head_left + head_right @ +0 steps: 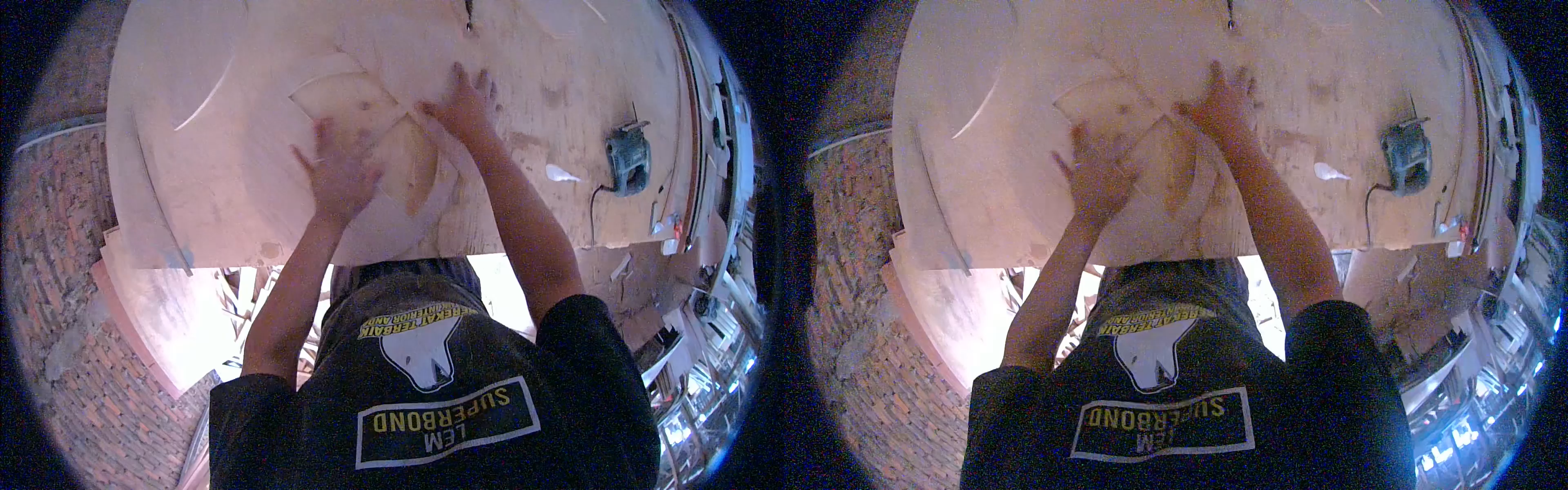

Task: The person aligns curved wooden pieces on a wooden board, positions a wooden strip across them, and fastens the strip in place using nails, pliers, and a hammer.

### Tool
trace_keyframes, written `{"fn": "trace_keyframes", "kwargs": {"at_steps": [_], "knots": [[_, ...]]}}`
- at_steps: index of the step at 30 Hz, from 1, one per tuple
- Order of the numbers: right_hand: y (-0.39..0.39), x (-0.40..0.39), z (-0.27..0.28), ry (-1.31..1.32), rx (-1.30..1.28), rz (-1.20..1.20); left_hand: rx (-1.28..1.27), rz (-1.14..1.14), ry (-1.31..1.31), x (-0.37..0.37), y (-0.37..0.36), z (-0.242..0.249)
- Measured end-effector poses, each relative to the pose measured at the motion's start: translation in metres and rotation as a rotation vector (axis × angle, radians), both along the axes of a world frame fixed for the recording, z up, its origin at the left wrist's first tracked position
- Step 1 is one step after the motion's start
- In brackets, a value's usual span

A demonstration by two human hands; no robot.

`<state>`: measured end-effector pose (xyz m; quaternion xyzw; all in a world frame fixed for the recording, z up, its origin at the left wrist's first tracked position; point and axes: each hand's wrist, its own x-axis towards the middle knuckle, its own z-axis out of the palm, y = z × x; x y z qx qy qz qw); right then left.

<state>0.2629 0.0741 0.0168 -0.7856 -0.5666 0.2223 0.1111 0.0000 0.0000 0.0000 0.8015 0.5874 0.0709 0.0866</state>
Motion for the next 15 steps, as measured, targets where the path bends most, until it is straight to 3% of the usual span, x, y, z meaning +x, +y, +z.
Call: {"fn": "trace_keyframes", "kwargs": {"at_steps": [5, 11, 15], "knots": [[-0.002, 0.003, -0.021, -0.020, 0.028, 0.007, -0.026, -0.182, 0.039, 0.047, 0.038, 0.015], [-0.006, -0.014, 0.041, -0.136, -0.133, -0.049, -0.062, -0.155, 0.054, 0.048, 0.048, 0.007], [0.020, 0.004, 0.032, -0.098, 0.187, -0.033, -0.066, -0.134, 0.027, 0.048, 0.048, 0.000]]}}
